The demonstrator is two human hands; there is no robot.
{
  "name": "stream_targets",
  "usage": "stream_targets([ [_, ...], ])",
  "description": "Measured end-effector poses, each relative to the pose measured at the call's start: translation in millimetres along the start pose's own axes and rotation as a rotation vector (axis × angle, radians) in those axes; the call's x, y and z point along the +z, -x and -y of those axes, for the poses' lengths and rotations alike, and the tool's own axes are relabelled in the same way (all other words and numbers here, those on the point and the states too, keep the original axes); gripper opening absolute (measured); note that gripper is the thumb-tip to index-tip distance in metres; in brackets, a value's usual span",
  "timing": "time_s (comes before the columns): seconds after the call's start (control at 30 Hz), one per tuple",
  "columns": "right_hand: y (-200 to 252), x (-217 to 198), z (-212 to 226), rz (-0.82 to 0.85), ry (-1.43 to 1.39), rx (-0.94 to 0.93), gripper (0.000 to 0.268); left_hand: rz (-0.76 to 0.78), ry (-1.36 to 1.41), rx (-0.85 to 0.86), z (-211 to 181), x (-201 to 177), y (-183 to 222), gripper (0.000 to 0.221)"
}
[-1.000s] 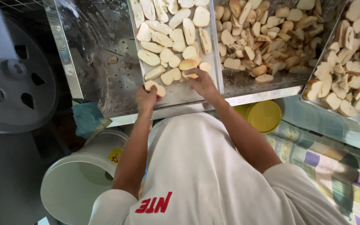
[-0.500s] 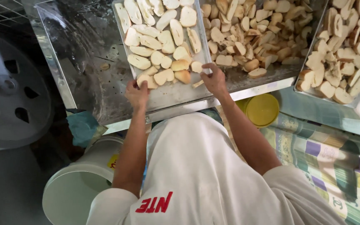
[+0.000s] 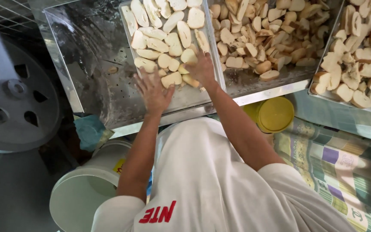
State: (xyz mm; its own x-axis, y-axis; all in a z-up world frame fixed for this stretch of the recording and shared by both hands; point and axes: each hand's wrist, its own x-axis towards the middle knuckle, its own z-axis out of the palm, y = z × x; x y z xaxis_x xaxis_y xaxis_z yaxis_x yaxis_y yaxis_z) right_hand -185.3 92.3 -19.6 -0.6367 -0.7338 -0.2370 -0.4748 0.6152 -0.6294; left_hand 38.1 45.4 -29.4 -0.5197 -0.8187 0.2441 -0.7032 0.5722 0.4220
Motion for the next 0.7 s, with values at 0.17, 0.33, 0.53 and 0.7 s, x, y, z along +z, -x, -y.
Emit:
stream_targets([
  [0.17, -8.2, -9.8, -0.6, 0.139, -0.031, 0.163, 0.051, 0.157, -0.107, -0.105, 5.1, 23.4, -1.3, 0.081],
  [0.33, -9.8, 1.6, -16.3, 0.097, -0.367, 0.201, 0.034, 0.21, -0.058, -0.133, 9.3, 14.9, -3.1, 0.097],
  [0.53, 7.2, 3.2, -50.3, 0.096, -0.93, 0.239, 0.032, 0.167, 0.011, -0.15, 9.2, 4.4, -1.0, 0.105],
  [0.7, 40.4, -8.7, -64.0, 0.11, -1.094, 0.251, 0.029, -0.118, -0.048, 0.024, 5.8, -7.2, 11.4, 0.064],
])
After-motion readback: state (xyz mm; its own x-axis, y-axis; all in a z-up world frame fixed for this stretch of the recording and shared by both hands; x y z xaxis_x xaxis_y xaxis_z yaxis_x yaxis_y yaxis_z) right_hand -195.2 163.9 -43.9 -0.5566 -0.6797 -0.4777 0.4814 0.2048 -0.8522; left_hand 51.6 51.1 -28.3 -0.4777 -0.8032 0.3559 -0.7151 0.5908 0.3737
